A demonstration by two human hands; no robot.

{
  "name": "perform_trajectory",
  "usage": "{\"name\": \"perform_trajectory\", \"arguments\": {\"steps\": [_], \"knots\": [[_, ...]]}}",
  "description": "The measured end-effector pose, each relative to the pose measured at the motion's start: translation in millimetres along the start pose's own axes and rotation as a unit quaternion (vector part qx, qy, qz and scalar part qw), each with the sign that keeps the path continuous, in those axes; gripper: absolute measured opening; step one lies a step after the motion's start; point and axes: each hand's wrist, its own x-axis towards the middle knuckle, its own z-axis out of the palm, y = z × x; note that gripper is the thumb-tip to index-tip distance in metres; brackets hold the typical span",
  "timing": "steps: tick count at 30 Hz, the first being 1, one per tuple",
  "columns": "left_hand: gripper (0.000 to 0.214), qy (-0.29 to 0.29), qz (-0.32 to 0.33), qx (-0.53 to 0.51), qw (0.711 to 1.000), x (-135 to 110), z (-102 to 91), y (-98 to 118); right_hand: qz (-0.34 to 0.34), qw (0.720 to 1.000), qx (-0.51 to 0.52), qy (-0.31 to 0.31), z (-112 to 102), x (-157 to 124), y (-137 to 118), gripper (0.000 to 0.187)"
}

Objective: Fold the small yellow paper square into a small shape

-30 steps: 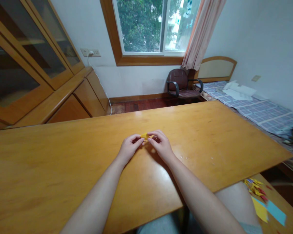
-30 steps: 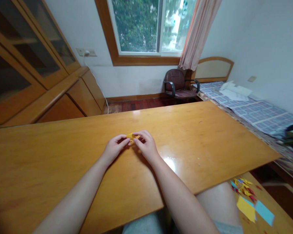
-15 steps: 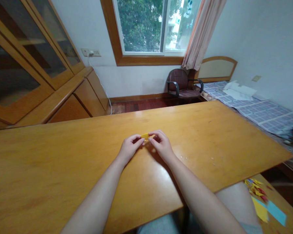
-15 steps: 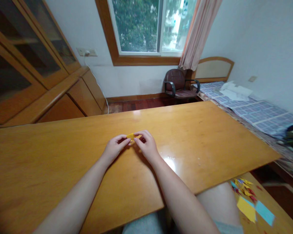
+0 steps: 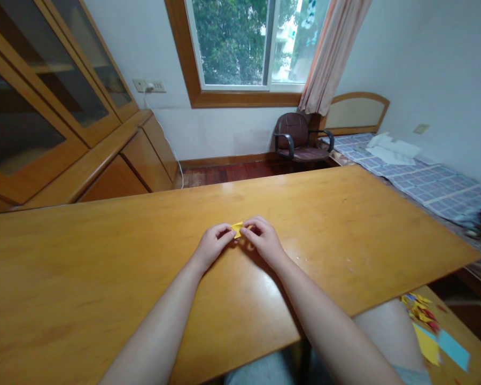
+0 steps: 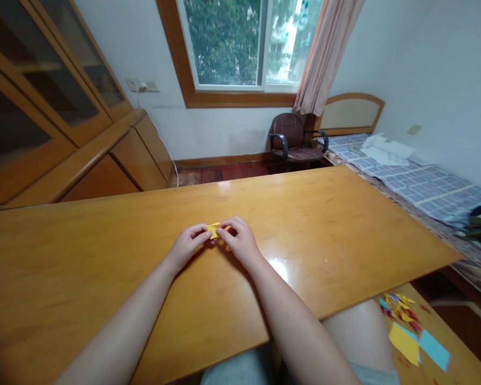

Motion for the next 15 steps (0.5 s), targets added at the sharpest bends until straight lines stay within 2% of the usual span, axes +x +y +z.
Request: {"name": "perform_trajectory", "arguments": {"steps": [6, 11, 15], "knots": [[0.029, -0.006, -0.017, -0.029, 0.999, -0.6, -1.2, 1.0, 0.013, 1.0, 0.009, -0.007, -1.0, 0.4, 2.8, 0.014], [0.024, 0.027, -0.012, -0.049, 0.998, -0.6, 0.0, 3.9, 0.021, 1.0, 0.014, -0.013, -0.6, 0.1, 3.1, 0.015], [0.024, 0.035, -0.027, -0.065, 0.997, -0.8, 1.2, 2.3, 0.06, 0.997, 0.041, -0.019, 1.5, -0.8, 3.8, 0.016]]}}
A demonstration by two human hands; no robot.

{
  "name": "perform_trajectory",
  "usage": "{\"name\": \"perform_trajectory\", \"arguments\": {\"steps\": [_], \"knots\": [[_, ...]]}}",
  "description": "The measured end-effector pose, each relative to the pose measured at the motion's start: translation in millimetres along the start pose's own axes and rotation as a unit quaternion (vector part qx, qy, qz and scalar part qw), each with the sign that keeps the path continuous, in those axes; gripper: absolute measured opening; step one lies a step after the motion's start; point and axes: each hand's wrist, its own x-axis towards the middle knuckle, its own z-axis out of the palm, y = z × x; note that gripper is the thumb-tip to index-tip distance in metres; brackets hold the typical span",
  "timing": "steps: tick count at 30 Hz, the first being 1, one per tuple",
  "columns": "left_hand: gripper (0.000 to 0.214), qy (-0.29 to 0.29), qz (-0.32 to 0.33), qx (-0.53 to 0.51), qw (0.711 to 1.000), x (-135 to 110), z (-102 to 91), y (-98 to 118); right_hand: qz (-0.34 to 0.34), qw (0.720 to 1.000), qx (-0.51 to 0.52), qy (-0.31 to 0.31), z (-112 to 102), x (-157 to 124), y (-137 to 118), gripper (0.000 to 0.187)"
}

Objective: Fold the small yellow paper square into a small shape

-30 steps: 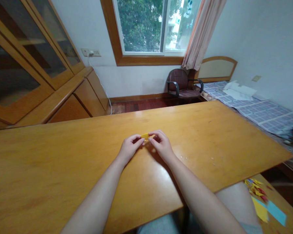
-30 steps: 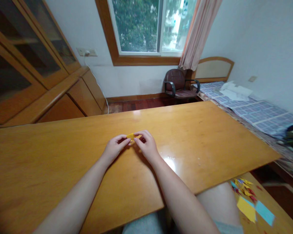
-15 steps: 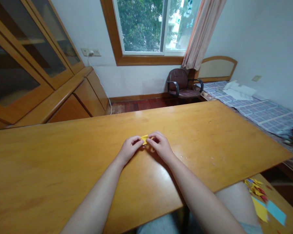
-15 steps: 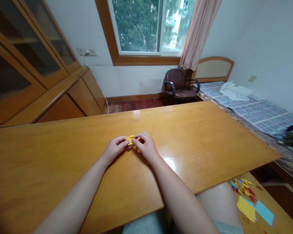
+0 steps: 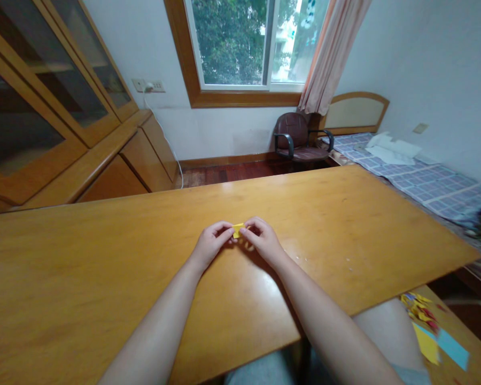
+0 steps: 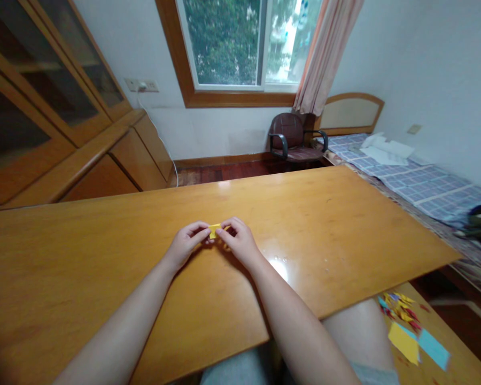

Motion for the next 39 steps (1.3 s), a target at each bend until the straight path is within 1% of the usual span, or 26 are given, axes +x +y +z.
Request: {"name": "perform_trajectory", "arguments": {"steps": [3, 6, 11, 15, 18, 28, 32, 39], "knots": [[0.025, -0.001, -0.014, -0.012, 1.0, -0.2, 0.1, -1.8, 0.04, 0.999, 0.031, -0.01, 1.2, -0.4, 1.4, 0.02], [0.029, 0.006, -0.022, -0.034, 0.999, -0.2, 1.2, -0.5, 0.05, 0.997, 0.05, -0.02, 1.1, -0.2, 2.3, 0.022], [0.036, 0.012, 0.009, -0.046, 0.999, 0.6, 3.6, 3.3, 0.06, 0.996, 0.059, -0.024, 0.7, 0.8, 3.1, 0.024], [0.032, 0.026, 0.023, -0.013, 0.999, 0.5, 3.5, 3.0, 0.062, 0.995, 0.068, -0.027, 1.2, 0.6, 3.0, 0.024], [0.028, 0.023, 0.021, 0.0, 1.0, -0.2, 2.9, 2.7, 0.061, 0.995, 0.073, -0.031, 1.2, 0.0, 1.9, 0.024], [0.026, 0.021, 0.014, -0.005, 1.0, -1.3, 4.6, 6.3, 0.07, 0.996, 0.049, -0.036, 1.8, -2.0, 0.4, 0.025], [0.027, 0.021, 0.01, -0.011, 1.0, -1.7, 4.5, 6.1, 0.062, 0.997, 0.035, -0.035, 2.1, -1.1, 2.9, 0.024], [0.03, 0.004, 0.009, -0.021, 1.0, -2.7, 2.9, 5.6, 0.044, 0.999, 0.018, -0.021, 1.7, -0.1, 4.2, 0.023]]}}
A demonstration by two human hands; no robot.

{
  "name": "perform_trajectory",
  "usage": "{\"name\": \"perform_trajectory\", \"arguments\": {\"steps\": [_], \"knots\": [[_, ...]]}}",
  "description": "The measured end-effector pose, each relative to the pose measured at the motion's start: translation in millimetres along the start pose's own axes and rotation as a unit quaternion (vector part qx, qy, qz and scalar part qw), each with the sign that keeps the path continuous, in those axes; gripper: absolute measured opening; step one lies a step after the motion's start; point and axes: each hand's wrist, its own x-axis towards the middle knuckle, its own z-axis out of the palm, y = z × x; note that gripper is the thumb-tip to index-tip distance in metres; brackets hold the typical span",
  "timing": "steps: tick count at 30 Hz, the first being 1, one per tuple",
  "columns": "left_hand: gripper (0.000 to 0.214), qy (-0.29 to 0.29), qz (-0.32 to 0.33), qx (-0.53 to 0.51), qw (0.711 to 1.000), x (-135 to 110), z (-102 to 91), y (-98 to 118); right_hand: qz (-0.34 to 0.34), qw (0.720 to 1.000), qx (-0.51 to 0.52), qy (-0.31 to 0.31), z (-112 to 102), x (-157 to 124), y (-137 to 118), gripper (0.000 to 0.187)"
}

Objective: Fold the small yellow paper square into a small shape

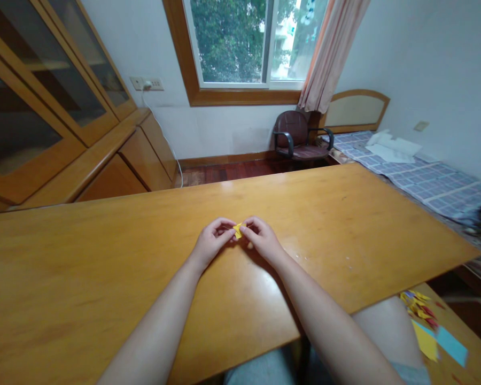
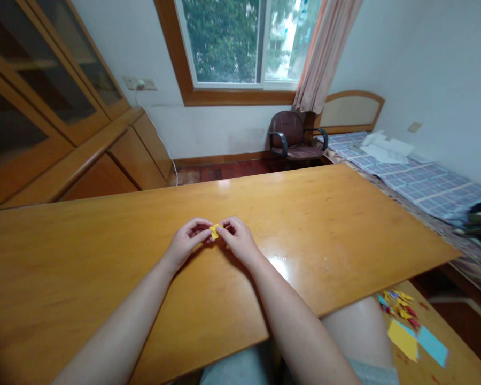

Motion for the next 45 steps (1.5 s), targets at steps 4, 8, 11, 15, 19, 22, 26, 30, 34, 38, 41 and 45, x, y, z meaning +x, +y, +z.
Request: {"name": "perform_trajectory", "arguments": {"steps": [4, 8, 11, 15, 19, 22, 26, 30, 34, 38, 41, 45], "knots": [[0.03, 0.002, -0.003, 0.005, 1.0, 1, -0.2, -1, -0.02, 1.0, -0.014, 0.004, -1, 0, -1, 0.021], [0.031, 0.006, -0.004, 0.02, 1.0, 3, -0.9, -4, -0.034, 0.999, -0.028, 0.007, -2, 0, -3, 0.019], [0.031, 0.012, 0.001, 0.037, 0.999, 3, -1.8, -7, -0.037, 0.999, -0.036, 0.008, -2, 0, -3, 0.02], [0.03, 0.022, 0.002, 0.044, 0.999, 3, -1.7, -7, -0.033, 0.999, -0.033, 0.011, -2, 1, -1, 0.02], [0.03, 0.026, -0.003, 0.039, 0.999, 4, -1.8, -8, -0.021, 0.999, -0.022, 0.014, -1, 1, 3, 0.019], [0.03, 0.023, -0.007, 0.037, 0.999, 4, -3.0, -8, -0.017, 1.0, -0.016, 0.016, -1, 3, 6, 0.021], [0.029, 0.021, -0.01, 0.036, 0.999, 4, -3.5, -6, -0.013, 1.0, -0.01, 0.01, -1, 3, 6, 0.023], [0.028, 0.018, -0.007, 0.015, 1.0, 3, -1.9, -5, -0.014, 1.0, -0.001, 0.008, -1, 2, 2, 0.021], [0.028, 0.019, 0.012, 0.042, 0.999, 4, -1.7, -9, -0.006, 1.0, 0.016, 0.007, -1, 2, 0, 0.019], [0.027, 0.023, 0.019, 0.057, 0.998, 5, -2.9, -12, -0.004, 1.0, 0.02, 0.011, -2, 3, 4, 0.02], [0.027, 0.021, 0.015, 0.06, 0.998, 5, -3.0, -12, -0.005, 1.0, 0.02, 0.013, -2, 4, 7, 0.02], [0.031, 0.027, -0.002, 0.03, 0.999, 5, -1.5, -11, -0.008, 1.0, 0.013, 0.024, -2, 4, 7, 0.019]]}}
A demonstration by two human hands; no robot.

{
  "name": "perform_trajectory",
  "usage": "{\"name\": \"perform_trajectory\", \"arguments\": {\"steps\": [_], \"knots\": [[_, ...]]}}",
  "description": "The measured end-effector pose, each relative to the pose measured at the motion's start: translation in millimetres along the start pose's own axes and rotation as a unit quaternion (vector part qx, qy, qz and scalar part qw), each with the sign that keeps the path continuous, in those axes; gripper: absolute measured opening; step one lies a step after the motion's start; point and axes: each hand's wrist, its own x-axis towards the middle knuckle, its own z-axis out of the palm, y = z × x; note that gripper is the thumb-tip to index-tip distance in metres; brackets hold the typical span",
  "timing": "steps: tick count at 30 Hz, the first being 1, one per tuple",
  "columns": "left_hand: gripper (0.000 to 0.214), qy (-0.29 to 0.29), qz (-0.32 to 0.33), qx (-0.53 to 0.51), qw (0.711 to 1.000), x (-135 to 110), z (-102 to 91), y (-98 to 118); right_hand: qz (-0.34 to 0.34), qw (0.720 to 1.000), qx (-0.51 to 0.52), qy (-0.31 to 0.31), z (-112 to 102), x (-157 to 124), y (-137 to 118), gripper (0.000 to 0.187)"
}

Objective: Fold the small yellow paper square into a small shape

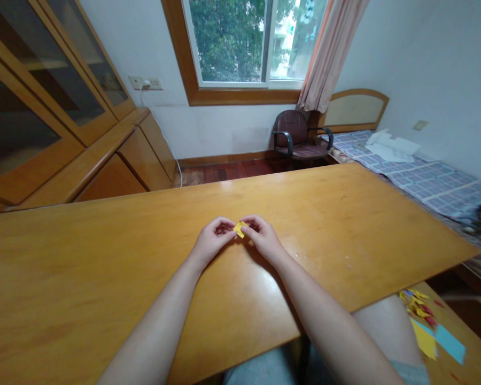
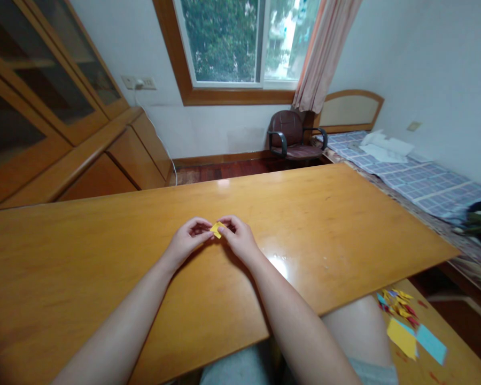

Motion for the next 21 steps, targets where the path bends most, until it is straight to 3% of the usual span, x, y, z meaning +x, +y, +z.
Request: {"name": "perform_trajectory", "arguments": {"steps": [5, 21], "knots": [[0.036, -0.008, -0.029, -0.042, 0.999, 0, 2.1, 5, -0.004, 1.0, 0.007, 0.007, 0, -1, -4, 0.022], [0.035, -0.05, -0.061, -0.026, 0.997, -3, 0.4, 11, -0.009, 1.0, -0.018, 0.001, 0, -3, -6, 0.023]]}}
